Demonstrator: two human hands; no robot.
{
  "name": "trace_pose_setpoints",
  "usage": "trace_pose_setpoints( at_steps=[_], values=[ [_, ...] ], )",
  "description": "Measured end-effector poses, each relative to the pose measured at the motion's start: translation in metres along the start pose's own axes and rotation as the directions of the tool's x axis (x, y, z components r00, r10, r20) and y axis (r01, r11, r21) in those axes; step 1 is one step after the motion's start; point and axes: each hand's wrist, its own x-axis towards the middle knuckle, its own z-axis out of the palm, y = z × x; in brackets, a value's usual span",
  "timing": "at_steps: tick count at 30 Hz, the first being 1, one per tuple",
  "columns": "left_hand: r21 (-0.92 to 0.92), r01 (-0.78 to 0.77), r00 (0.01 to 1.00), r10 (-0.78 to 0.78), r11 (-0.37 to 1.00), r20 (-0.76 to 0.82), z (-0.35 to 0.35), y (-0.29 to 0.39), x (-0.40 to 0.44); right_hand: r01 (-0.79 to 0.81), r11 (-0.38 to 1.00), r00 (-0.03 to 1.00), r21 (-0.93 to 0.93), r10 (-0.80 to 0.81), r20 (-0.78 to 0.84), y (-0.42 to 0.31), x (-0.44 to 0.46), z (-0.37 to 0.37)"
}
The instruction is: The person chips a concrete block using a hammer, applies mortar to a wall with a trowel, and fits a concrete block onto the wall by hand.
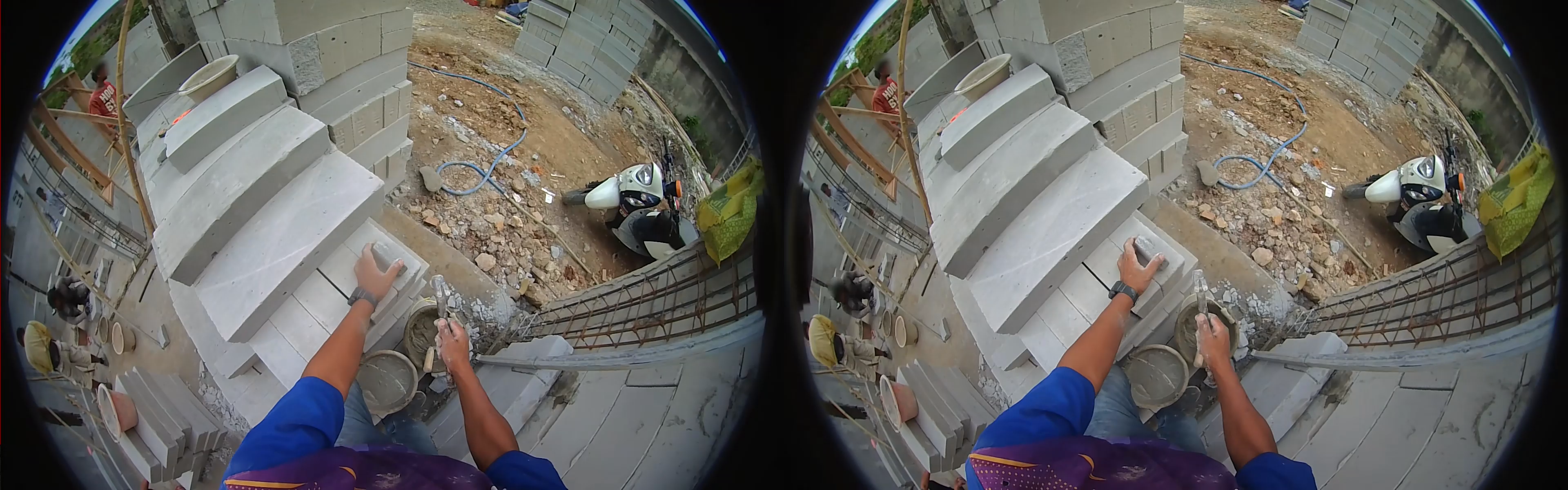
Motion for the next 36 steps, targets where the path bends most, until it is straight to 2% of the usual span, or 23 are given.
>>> trace_pose_setpoints(
  at_steps=[2,5,6,9,12,15,18,21,24,27,30,33,36],
  values=[
    [-0.074,-0.040,0.998,0.043,0.996,0.038,-0.006,-0.009,-0.004,-0.089,0.991,0.993,0.101,0.080,0.087,-0.038,-0.002,-0.005],
    [0.077,-0.168,0.986,0.166,0.983,0.036,-0.012,-0.017,-0.006,0.233,0.944,0.972,-0.233,-0.229,0.044,-0.035,0.034,-0.004],
    [0.100,-0.165,0.985,0.159,0.981,0.063,-0.012,-0.016,-0.004,0.163,0.960,0.986,-0.228,-0.148,0.078,-0.043,0.040,-0.004],
    [0.161,-0.158,0.984,0.141,0.974,0.111,-0.015,-0.008,0.002,0.385,0.860,0.919,-0.335,-0.390,0.056,-0.058,0.065,0.002],
    [0.210,-0.141,0.986,0.118,0.967,0.118,-0.015,-0.003,-0.003,0.422,0.827,0.903,-0.372,-0.422,0.087,-0.118,0.069,0.008],
    [0.245,-0.149,0.985,0.121,0.958,0.124,-0.014,-0.003,0.001,0.365,0.923,0.928,-0.125,-0.348,0.135,-0.158,0.072,0.016],
    [0.260,-0.157,0.984,0.130,0.953,0.118,-0.013,-0.004,0.000,0.371,0.927,0.922,-0.058,-0.360,0.142,-0.139,0.093,0.030],
    [0.256,-0.157,0.985,0.134,0.954,0.106,-0.014,-0.001,0.002,0.383,0.834,0.920,-0.396,-0.307,0.244,-0.109,0.120,0.041],
    [0.251,-0.173,0.984,0.154,0.952,0.093,-0.012,-0.002,0.006,0.415,0.807,0.910,-0.420,-0.357,0.212,-0.118,0.115,0.032],
    [0.261,-0.173,0.984,0.155,0.950,0.086,-0.011,-0.004,0.001,0.339,0.904,0.939,-0.261,-0.310,0.147,-0.155,0.091,0.023],
    [0.263,-0.179,0.983,0.163,0.948,0.080,-0.013,-0.001,0.003,0.385,0.910,0.923,-0.155,-0.377,0.079,-0.139,0.091,0.032],
    [0.252,-0.174,0.984,0.157,0.952,0.085,-0.011,-0.003,-0.002,0.298,0.857,0.942,-0.421,-0.192,0.276,-0.114,0.122,0.035],
    [0.248,-0.184,0.982,0.168,0.951,0.083,-0.011,-0.003,0.007,0.315,0.880,0.942,-0.356,-0.244,0.230,-0.138,0.119,0.021]
  ],
)
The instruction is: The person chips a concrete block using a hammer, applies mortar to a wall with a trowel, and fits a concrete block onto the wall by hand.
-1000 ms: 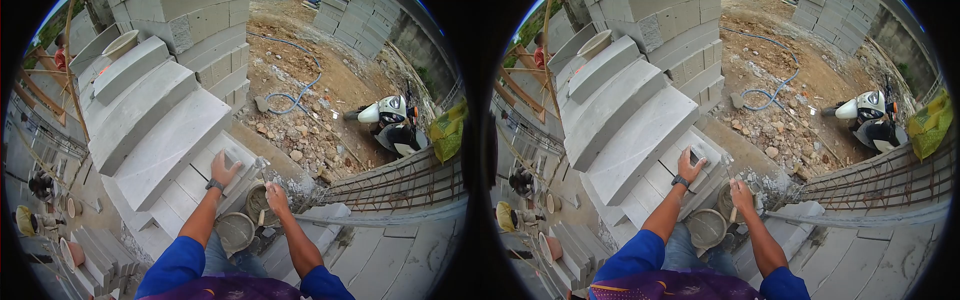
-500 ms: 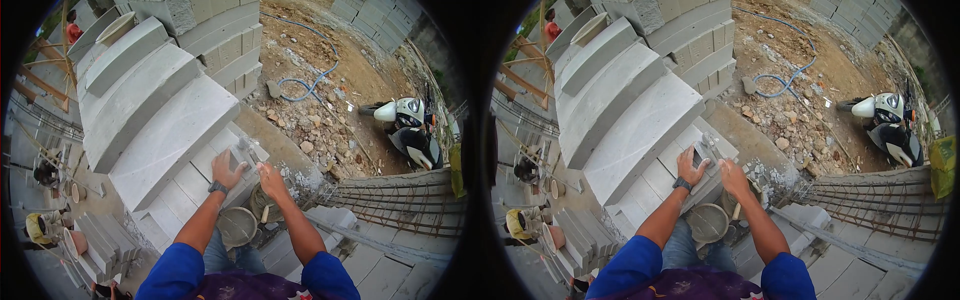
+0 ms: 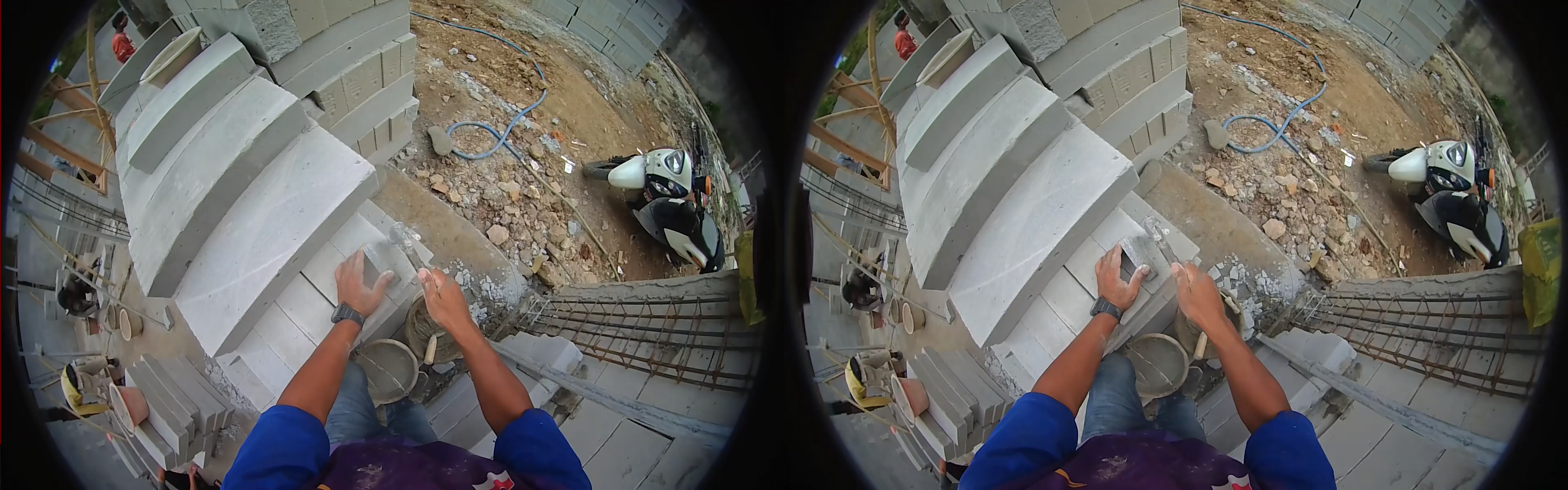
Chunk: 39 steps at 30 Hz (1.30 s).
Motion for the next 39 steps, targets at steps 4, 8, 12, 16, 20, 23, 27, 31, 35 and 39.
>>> trace_pose_setpoints(
  at_steps=[4,8,12,16,20,23,27,31,35,39],
  values=[
    [0.022,-0.003,1.000,0.003,1.000,-0.007,0.002,-0.001,-0.008,0.054,0.968,0.984,0.246,-0.009,-0.178,-0.017,-0.018,0.003],
    [0.038,-0.008,1.000,0.009,0.999,-0.019,0.005,-0.004,-0.008,-0.063,0.998,0.995,0.004,0.062,0.079,0.004,0.004,0.019],
    [-0.006,0.021,1.000,-0.021,1.000,0.002,0.005,-0.002,-0.008,0.010,0.995,0.999,0.103,-0.007,-0.032,-0.016,0.002,0.001],
    [0.022,0.018,1.000,-0.018,1.000,-0.002,0.002,-0.001,-0.007,0.008,0.995,0.984,0.099,0.009,-0.176,-0.014,-0.007,0.023],
    [0.017,0.023,1.000,-0.023,1.000,-0.008,0.004,-0.002,-0.008,-0.029,0.995,0.999,-0.100,0.031,0.017,0.002,0.006,0.023],
    [0.013,0.020,1.000,-0.020,1.000,-0.001,0.003,-0.001,-0.007,-0.048,0.997,0.999,-0.060,0.048,-0.011,-0.012,-0.010,0.014],
    [0.017,0.028,1.000,-0.028,0.999,-0.002,0.004,-0.001,-0.007,-0.072,0.990,0.997,-0.124,0.076,0.030,-0.005,-0.004,0.026],
    [0.016,0.020,1.000,-0.020,1.000,-0.008,0.005,-0.003,-0.003,-0.037,0.986,0.998,-0.165,0.045,0.046,-0.002,0.005,0.021],
    [0.015,0.029,1.000,-0.029,0.999,-0.003,0.003,-0.001,-0.010,-0.059,0.986,0.996,-0.159,0.068,0.050,-0.004,0.002,0.025],
    [-0.009,0.037,0.999,-0.037,0.999,0.012,0.002,0.002,-0.007,-0.053,0.974,0.997,-0.219,0.065,0.047,-0.014,0.016,0.016]
  ],
)
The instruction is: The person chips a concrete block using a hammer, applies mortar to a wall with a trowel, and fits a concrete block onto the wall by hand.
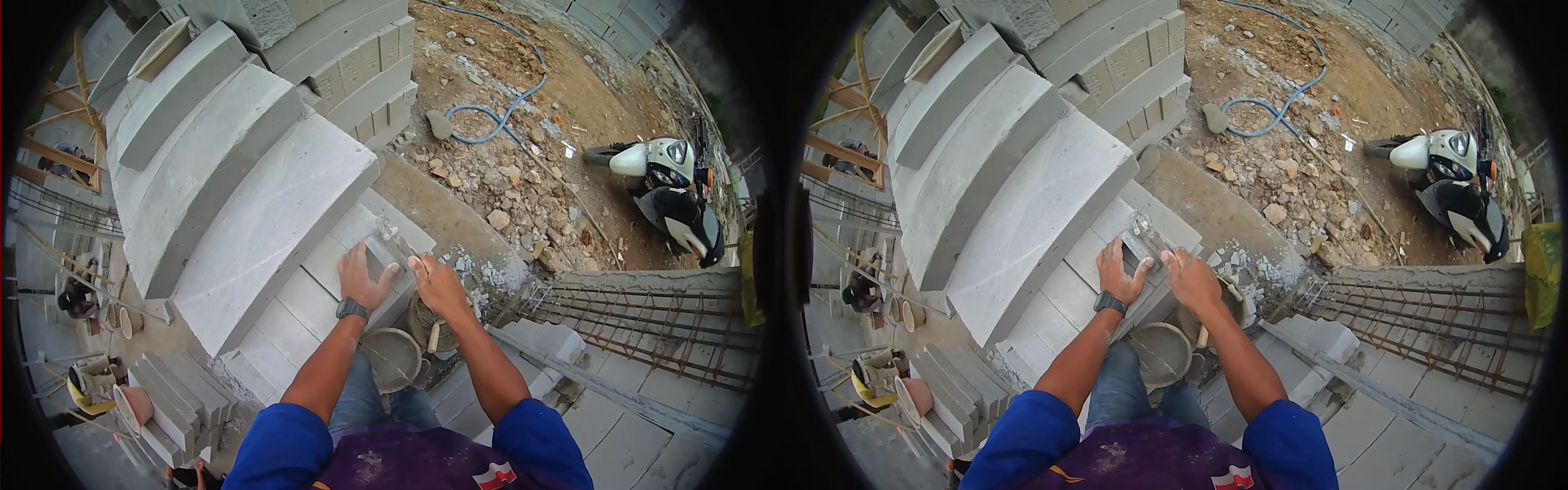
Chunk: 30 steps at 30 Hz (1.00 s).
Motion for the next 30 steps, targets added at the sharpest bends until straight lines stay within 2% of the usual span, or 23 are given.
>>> trace_pose_setpoints(
  at_steps=[2,5,7,9,10,11,12,13,15,16,18,20,21,22,23,24,26,28,30],
  values=[
    [0.002,-0.007,1.000,0.007,1.000,0.007,-0.006,0.004,0.004,0.006,0.998,0.999,0.058,-0.004,-0.034,0.003,-0.007,0.003],
    [0.002,0.004,1.000,-0.004,1.000,0.014,-0.004,0.005,0.001,0.140,0.979,0.976,0.147,-0.111,-0.185,-0.014,-0.020,-0.004],
    [0.047,0.002,1.000,-0.003,0.999,0.026,-0.002,-0.002,0.001,0.308,0.946,0.933,0.104,-0.280,-0.225,-0.033,-0.025,-0.009],
    [0.033,0.059,0.986,-0.064,0.998,0.156,0.010,-0.016,-0.008,0.447,0.891,0.881,0.083,-0.422,-0.215,-0.053,-0.027,-0.008],
    [0.032,0.079,0.972,-0.084,0.996,0.218,0.011,-0.020,-0.006,0.499,0.865,0.863,0.045,-0.491,-0.119,-0.064,-0.026,-0.008],
    [-0.005,0.012,0.998,-0.012,1.000,0.063,0.004,-0.009,0.002,0.555,0.832,0.832,0.016,-0.554,-0.023,-0.077,-0.026,-0.008],
    [0.023,-0.021,1.000,0.021,1.000,0.002,0.003,-0.009,0.002,0.607,0.794,0.792,-0.007,-0.605,0.079,-0.091,-0.028,-0.008],
    [0.047,-0.052,0.997,0.055,0.998,-0.054,0.006,-0.010,-0.002,0.607,0.790,0.785,-0.086,-0.579,0.219,-0.112,-0.029,-0.012],
    [0.033,-0.018,0.998,0.020,0.999,-0.064,-0.012,0.010,-0.004,0.717,0.667,0.675,-0.204,-0.591,0.441,-0.134,-0.022,0.013],
    [0.026,0.000,0.998,0.002,1.000,-0.070,-0.021,0.020,-0.004,0.759,0.599,0.625,-0.256,-0.560,0.544,-0.146,-0.020,0.025],
    [-0.025,0.025,0.998,-0.026,0.999,-0.052,-0.026,0.027,0.001,0.764,0.581,0.542,-0.281,-0.342,0.767,-0.186,-0.020,0.043],
    [-0.073,0.021,0.998,-0.025,0.997,-0.054,-0.007,0.014,-0.001,0.890,0.395,0.437,-0.226,-0.602,0.668,-0.166,0.003,0.102],
    [-0.076,0.013,0.997,-0.019,0.997,-0.070,-0.006,0.014,-0.002,0.939,0.276,0.343,-0.205,-0.716,0.607,-0.158,0.013,0.122],
    [-0.073,0.010,0.996,-0.017,0.997,-0.089,-0.009,0.012,-0.002,0.916,0.328,0.396,-0.233,-0.833,0.387,-0.155,0.016,0.120],
    [0.026,0.004,0.992,-0.001,1.000,-0.125,-0.013,0.015,-0.002,0.892,0.385,0.424,-0.238,-0.895,0.139,-0.147,0.018,0.113],
    [0.121,0.001,0.988,0.018,0.993,-0.155,-0.014,0.021,-0.003,0.866,0.446,0.430,-0.227,-0.895,-0.117,-0.135,0.020,0.103],
    [0.129,-0.003,0.991,0.021,0.992,-0.135,-0.010,0.018,-0.003,0.633,0.741,0.652,-0.225,-0.667,-0.361,-0.100,0.006,0.064],
    [-0.038,-0.018,0.999,0.017,0.999,-0.031,-0.003,-0.002,0.002,0.358,0.914,0.808,-0.190,-0.405,-0.428,-0.033,0.003,0.055],
    [-0.021,-0.001,1.000,0.001,1.000,-0.007,-0.009,0.006,0.001,0.272,0.948,0.887,-0.166,-0.314,-0.339,0.000,-0.010,0.066]
  ],
)
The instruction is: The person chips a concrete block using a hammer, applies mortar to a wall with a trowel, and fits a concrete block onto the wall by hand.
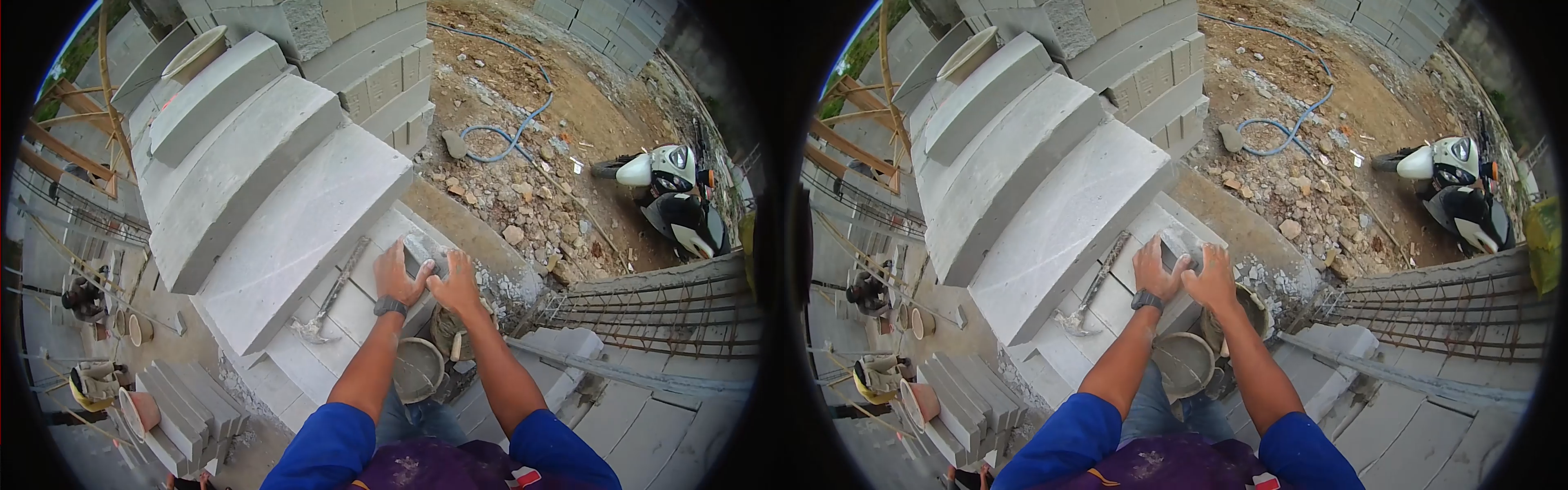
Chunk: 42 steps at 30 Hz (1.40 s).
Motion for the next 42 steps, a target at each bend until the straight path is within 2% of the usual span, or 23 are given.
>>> trace_pose_setpoints(
  at_steps=[1,3,5,7,8,10,12,14,17,19,20,21,23,24,25,26,28,31,32,34,35,38,42],
  values=[
    [0.001,-0.020,1.000,0.020,1.000,-0.010,0.002,-0.003,-0.001,-0.055,0.998,0.997,-0.004,0.055,0.046,0.008,-0.009,-0.002],
    [-0.013,-0.062,0.997,0.061,0.998,-0.048,0.009,-0.012,-0.001,0.015,1.000,1.000,0.017,-0.015,0.025,-0.002,-0.016,-0.002],
    [-0.078,-0.115,0.991,0.109,0.990,-0.074,0.012,-0.016,-0.001,-0.102,0.993,0.993,0.052,0.099,0.056,0.002,-0.020,0.002],
    [-0.158,-0.163,0.984,0.149,0.974,-0.100,0.017,-0.016,0.002,-0.229,0.962,0.970,0.145,0.238,-0.046,0.014,-0.036,0.006],
    [-0.189,-0.168,0.982,0.148,0.967,-0.118,0.020,-0.016,0.000,-0.305,0.918,0.932,0.252,0.343,-0.122,0.019,-0.053,0.002],
    [-0.097,-0.192,0.981,0.189,0.977,-0.041,0.017,-0.010,-0.001,-0.380,0.800,0.813,0.465,0.529,-0.245,0.031,-0.096,-0.008],
    [0.087,-0.275,0.961,0.271,0.958,0.052,0.020,-0.015,0.000,-0.476,0.734,0.734,0.485,0.635,-0.240,0.060,-0.157,-0.037],
    [0.153,-0.380,0.925,0.371,0.912,0.087,0.024,-0.019,0.000,-0.565,0.672,0.649,0.480,0.721,-0.245,0.081,-0.225,-0.075],
    [0.369,-0.176,0.984,0.153,0.913,0.090,0.028,-0.015,-0.001,-0.764,0.488,0.423,0.422,0.873,-0.244,0.112,-0.324,-0.138],
    [0.546,-0.049,0.982,-0.058,0.836,0.178,0.032,-0.002,0.006,-0.822,0.469,0.336,0.321,0.857,-0.391,0.134,-0.379,-0.170],
    [0.635,0.002,0.964,-0.171,0.772,0.205,0.030,0.008,0.004,-0.850,0.490,0.336,0.192,0.786,-0.518,0.146,-0.400,-0.183],
    [0.696,0.000,0.945,-0.228,0.718,0.235,0.030,0.019,0.003,-0.886,0.445,0.304,0.131,0.769,-0.562,0.158,-0.417,-0.194],
    [0.353,-0.207,0.931,0.073,0.913,0.357,0.057,-0.001,0.023,-0.918,0.390,0.290,0.075,0.787,-0.544,0.177,-0.430,-0.226],
    [0.157,-0.306,0.898,0.230,0.939,0.375,0.066,-0.009,0.028,-0.938,0.346,0.294,0.018,0.822,-0.488,0.184,-0.426,-0.243],
    [-0.109,-0.460,0.806,0.466,0.881,0.366,0.064,0.031,0.019,-0.952,0.303,0.293,-0.046,0.856,-0.427,0.187,-0.417,-0.261],
    [-0.033,-0.465,0.852,0.457,0.885,0.256,0.073,0.040,0.023,-0.958,0.264,0.288,-0.117,0.887,-0.362,0.193,-0.410,-0.272],
    [0.105,-0.433,0.900,0.435,0.895,0.001,0.095,0.048,0.033,-0.958,0.255,0.284,-0.129,0.894,-0.348,0.237,-0.404,-0.269],
    [0.511,-0.249,0.968,0.198,0.823,0.154,0.098,0.048,0.028,-0.970,0.224,0.242,-0.093,0.912,-0.330,0.275,-0.382,-0.278],
    [0.566,-0.254,0.966,0.171,0.784,0.196,0.096,0.047,0.024,-0.976,0.207,0.218,-0.068,0.921,-0.322,0.284,-0.373,-0.278],
    [0.665,-0.266,0.956,0.102,0.698,0.276,0.094,0.046,0.011,-0.961,0.224,0.261,-0.160,0.928,-0.265,0.304,-0.364,-0.280],
    [0.661,-0.280,0.952,0.115,0.696,0.282,0.092,0.054,0.007,-0.950,0.233,0.280,-0.208,0.931,-0.235,0.315,-0.362,-0.281],
    [0.657,-0.301,0.945,0.125,0.691,0.301,0.090,0.065,0.001,-0.982,0.174,0.187,-0.070,0.943,-0.276,0.343,-0.356,-0.270],
    [0.651,-0.291,0.947,0.113,0.701,0.302,0.092,0.065,0.006,-0.984,0.180,0.158,0.014,0.896,-0.416,0.339,-0.364,-0.252]
  ],
)
